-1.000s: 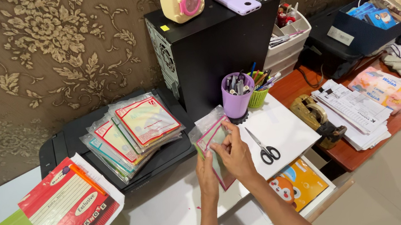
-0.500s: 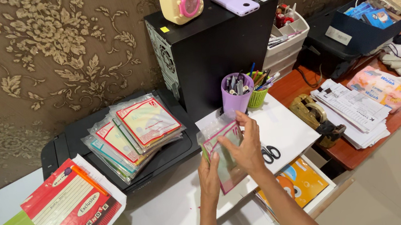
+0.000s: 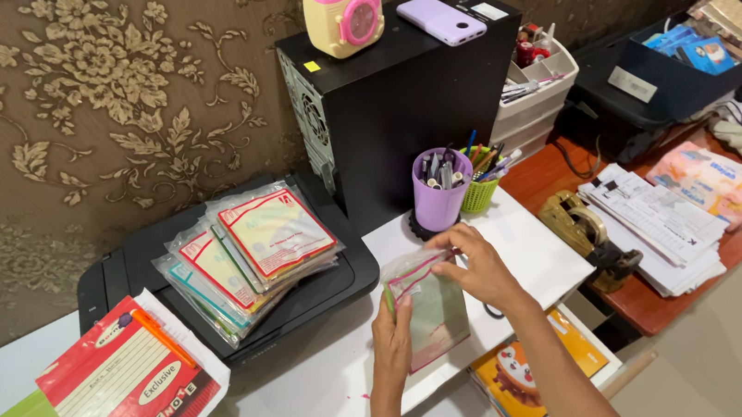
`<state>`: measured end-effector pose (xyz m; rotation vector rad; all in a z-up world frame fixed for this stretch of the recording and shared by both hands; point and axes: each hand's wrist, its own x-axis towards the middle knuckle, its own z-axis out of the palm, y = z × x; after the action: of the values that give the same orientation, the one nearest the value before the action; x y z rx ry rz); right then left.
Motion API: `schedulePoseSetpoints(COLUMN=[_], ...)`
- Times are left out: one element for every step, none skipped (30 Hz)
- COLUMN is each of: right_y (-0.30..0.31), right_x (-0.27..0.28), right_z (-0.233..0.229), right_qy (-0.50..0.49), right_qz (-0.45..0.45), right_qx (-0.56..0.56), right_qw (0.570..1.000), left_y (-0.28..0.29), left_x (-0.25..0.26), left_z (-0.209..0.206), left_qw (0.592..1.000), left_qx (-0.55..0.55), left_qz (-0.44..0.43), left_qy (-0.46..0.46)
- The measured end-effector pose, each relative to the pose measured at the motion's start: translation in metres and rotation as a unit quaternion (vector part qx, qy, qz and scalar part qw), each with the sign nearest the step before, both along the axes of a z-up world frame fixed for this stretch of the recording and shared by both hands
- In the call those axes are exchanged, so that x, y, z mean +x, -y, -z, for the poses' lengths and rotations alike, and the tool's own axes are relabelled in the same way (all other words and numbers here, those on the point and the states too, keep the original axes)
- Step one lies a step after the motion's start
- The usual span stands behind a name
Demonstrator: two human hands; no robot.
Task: The person organizes stationery items on a desk. They place a colorful notebook into a drawer, write on a small paper with an orange marker, and use scissors to cut a strip of paper. They then apply tape to the notebook and place it in the drawer. Finally, they handle a red notebook and a plastic-wrapped item.
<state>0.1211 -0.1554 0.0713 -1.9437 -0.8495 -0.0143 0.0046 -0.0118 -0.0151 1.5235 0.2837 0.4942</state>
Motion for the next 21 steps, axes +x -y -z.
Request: schedulePoseSetpoints(right_y=[0.001, 0.001, 0.001, 0.000, -0.001, -0.002, -0.002, -0.001, -0.001, -0.003, -0.005, -0.006, -0.007, -0.010, -0.012, -0.014, -0.017, -0.018, -0.020, -0.023, -0.026], right_x=[0.007, 0.013, 0.018, 0.022, 0.024, 0.026, 0.029, 0.032, 0.034, 0.036, 0.039, 0.042, 0.045, 0.048, 0.052, 0.057, 0.061, 0.065, 0.069, 0.072, 0.074], right_z=[0.003, 0.005, 0.005, 0.004, 0.001, -0.004, -0.011, -0.019, -0.025, -0.029, -0.033, -0.035, -0.035, -0.034, -0.033, -0.032, -0.031, -0.030, -0.030, -0.029, -0.029], right_qy=[0.021, 0.041, 0.062, 0.031, -0.001, -0.032, -0.005, 0.023, 0.050, 0.072, 0.094, 0.116, 0.111, 0.106, 0.101, 0.124, 0.147, 0.170, 0.188, 0.207, 0.225], right_qz=[-0.001, -0.002, -0.003, 0.006, 0.014, 0.023, -0.010, -0.043, -0.076, -0.085, -0.095, -0.104, -0.097, -0.089, -0.082, -0.084, -0.084, -0.085, -0.079, -0.073, -0.068], right_qx=[-0.013, -0.025, -0.038, -0.045, -0.052, -0.060, -0.068, -0.076, -0.085, -0.100, -0.114, -0.129, -0.133, -0.137, -0.140, -0.137, -0.134, -0.131, -0.112, -0.092, -0.072], right_qw=[1.000, 0.999, 0.997, 0.998, 0.999, 0.997, 0.998, 0.996, 0.992, 0.989, 0.984, 0.979, 0.980, 0.981, 0.982, 0.979, 0.976, 0.973, 0.973, 0.971, 0.969], left_y=[0.000, 0.001, 0.002, 0.004, 0.005, 0.006, 0.007, 0.007, 0.008, 0.007, 0.007, 0.006, 0.007, 0.007, 0.006, 0.006, 0.009, 0.012, 0.016, 0.019, 0.023], left_x=[0.002, 0.005, 0.008, 0.011, 0.014, 0.017, 0.020, 0.023, 0.026, 0.030, 0.034, 0.038, 0.043, 0.047, 0.050, 0.052, 0.053, 0.054, 0.055, 0.055, 0.055], left_z=[0.001, 0.002, 0.003, 0.004, 0.005, 0.007, 0.008, 0.009, 0.010, 0.012, 0.013, 0.013, 0.013, 0.011, 0.008, 0.003, -0.003, -0.009, -0.016, -0.023, -0.029], left_qw=[1.000, 0.999, 0.998, 0.997, 0.996, 0.995, 0.997, 0.998, 0.997, 0.997, 0.997, 0.996, 0.995, 0.994, 0.992, 0.991, 0.990, 0.989, 0.983, 0.971, 0.953], left_qx=[0.013, 0.027, 0.039, 0.036, 0.033, 0.030, 0.036, 0.042, 0.049, 0.048, 0.048, 0.048, 0.054, 0.059, 0.065, 0.072, 0.080, 0.087, 0.128, 0.168, 0.209], left_qz=[-0.003, -0.007, -0.009, -0.018, -0.027, -0.036, -0.042, -0.047, -0.053, -0.059, -0.064, -0.070, -0.070, -0.070, -0.071, -0.082, -0.091, -0.101, -0.129, -0.155, -0.180], left_qy=[-0.015, -0.030, -0.045, -0.059, -0.074, -0.089, -0.057, -0.025, 0.006, -0.001, -0.008, -0.014, -0.036, -0.057, -0.079, -0.076, -0.073, -0.070, -0.003, 0.064, 0.130])
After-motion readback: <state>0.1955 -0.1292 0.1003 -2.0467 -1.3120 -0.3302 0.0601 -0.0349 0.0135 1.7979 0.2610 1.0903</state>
